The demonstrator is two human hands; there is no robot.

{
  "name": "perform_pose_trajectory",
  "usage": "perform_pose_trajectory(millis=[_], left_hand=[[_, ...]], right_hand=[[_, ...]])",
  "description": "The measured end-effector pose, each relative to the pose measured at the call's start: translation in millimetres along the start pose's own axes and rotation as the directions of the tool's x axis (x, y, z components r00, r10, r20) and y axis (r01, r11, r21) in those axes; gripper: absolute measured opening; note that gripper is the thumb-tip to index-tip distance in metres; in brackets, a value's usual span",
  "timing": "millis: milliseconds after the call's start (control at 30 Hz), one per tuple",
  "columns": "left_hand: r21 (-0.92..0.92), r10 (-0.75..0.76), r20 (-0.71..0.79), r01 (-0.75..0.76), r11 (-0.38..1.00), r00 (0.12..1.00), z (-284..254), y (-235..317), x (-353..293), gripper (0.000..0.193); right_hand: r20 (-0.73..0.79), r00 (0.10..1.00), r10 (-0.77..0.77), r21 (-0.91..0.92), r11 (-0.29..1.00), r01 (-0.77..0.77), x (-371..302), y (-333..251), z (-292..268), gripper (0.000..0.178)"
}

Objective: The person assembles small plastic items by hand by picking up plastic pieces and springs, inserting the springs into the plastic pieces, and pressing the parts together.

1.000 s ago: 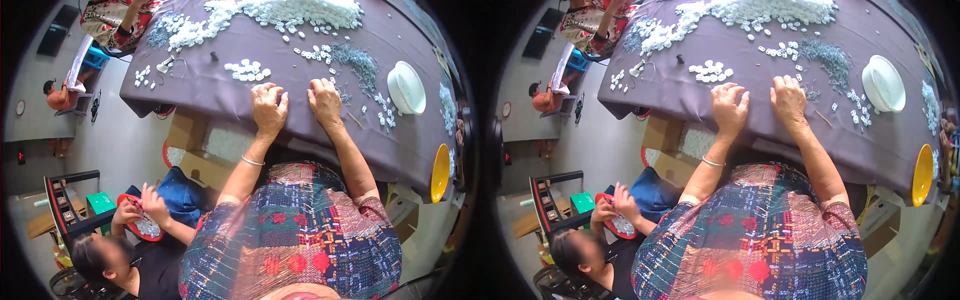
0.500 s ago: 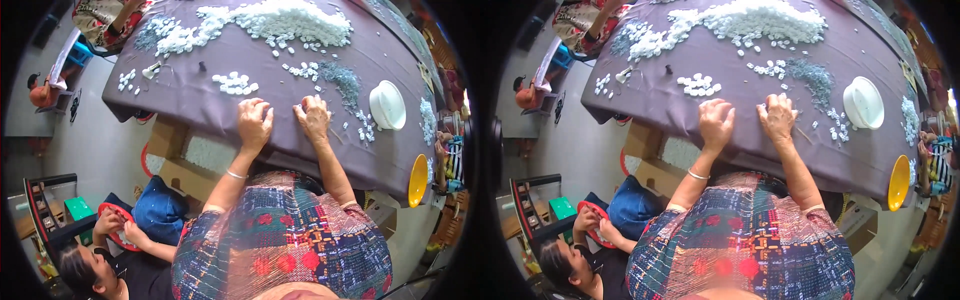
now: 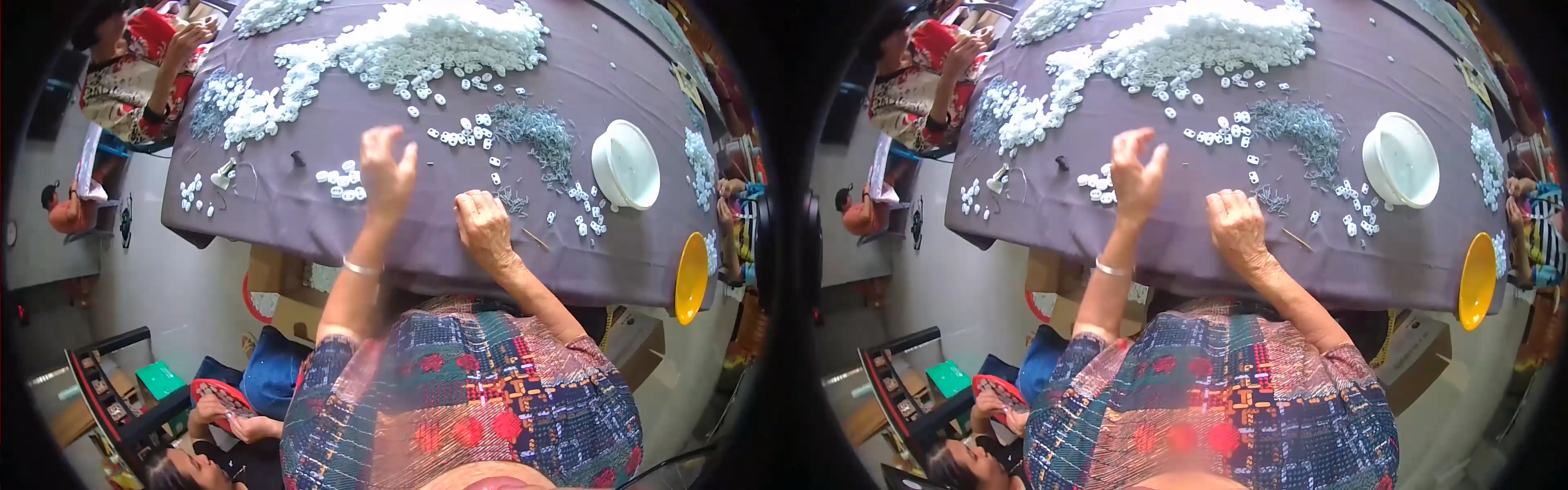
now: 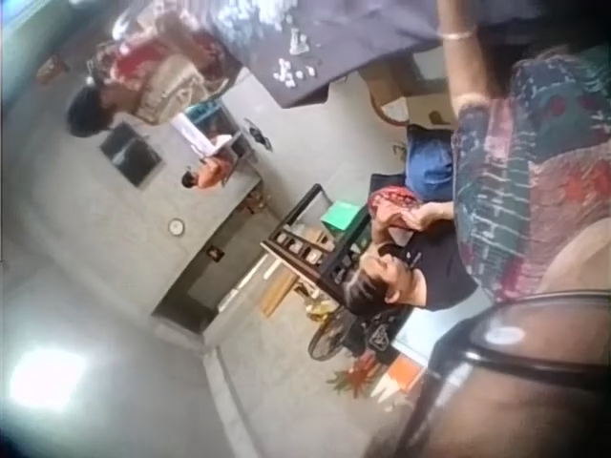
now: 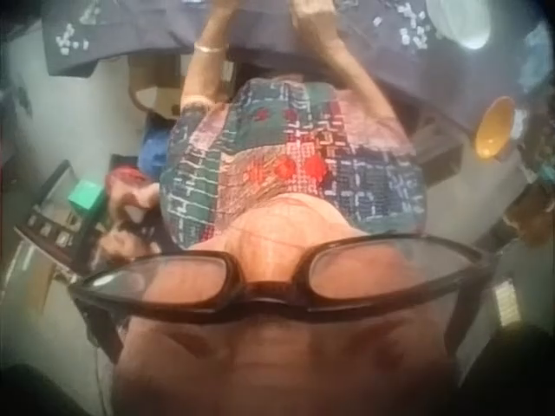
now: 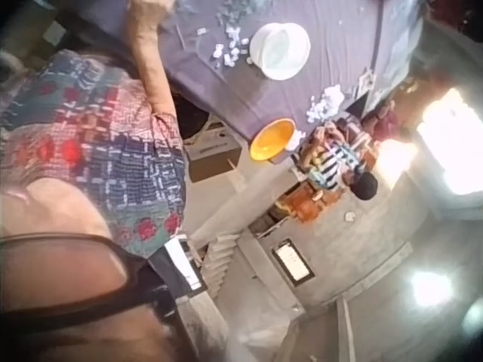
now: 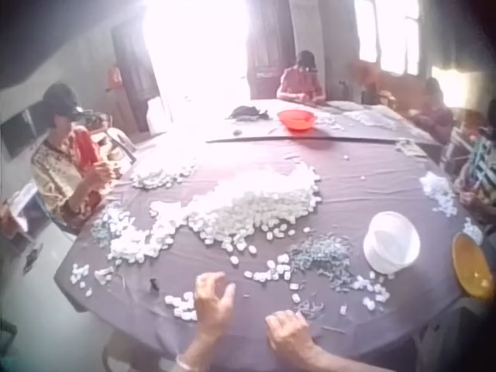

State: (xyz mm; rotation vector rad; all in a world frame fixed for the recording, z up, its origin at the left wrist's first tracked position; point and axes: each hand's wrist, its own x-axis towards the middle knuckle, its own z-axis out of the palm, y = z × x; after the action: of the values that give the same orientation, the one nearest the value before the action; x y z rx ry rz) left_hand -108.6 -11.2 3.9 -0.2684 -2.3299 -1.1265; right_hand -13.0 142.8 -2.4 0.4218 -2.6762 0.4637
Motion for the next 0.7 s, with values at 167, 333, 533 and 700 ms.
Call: perform_pose_trajectory(millis=[167,333,533,700], left_hand=[[0.091,-0.012,0.023,0.009,0.996,1.0,56.2,-14.9,48.5,0.03],[0.183,0.083,0.157,-0.111,0.977,0.984,86.5,-21.5,45.2,0.022],[0.083,0.183,0.328,-0.222,0.972,0.927,65.3,4.7,20.9,0.02],[0.019,0.144,0.268,-0.154,0.988,0.953,41.3,16.1,-12.0,0.034]], right_hand=[[-0.008,1.0,-0.019,0.197,0.98,0.02,-4.4,-2.0,-3.5,0.02],[-0.002,1.0,0.011,0.312,0.95,-0.01,-5.1,1.9,-5.8,0.023],[-0.055,0.988,0.142,0.616,0.784,-0.079,-15.4,6.7,-14.5,0.024],[0.516,0.767,0.381,0.822,0.031,-0.568,-26.0,14.0,-35.0,0.003]])
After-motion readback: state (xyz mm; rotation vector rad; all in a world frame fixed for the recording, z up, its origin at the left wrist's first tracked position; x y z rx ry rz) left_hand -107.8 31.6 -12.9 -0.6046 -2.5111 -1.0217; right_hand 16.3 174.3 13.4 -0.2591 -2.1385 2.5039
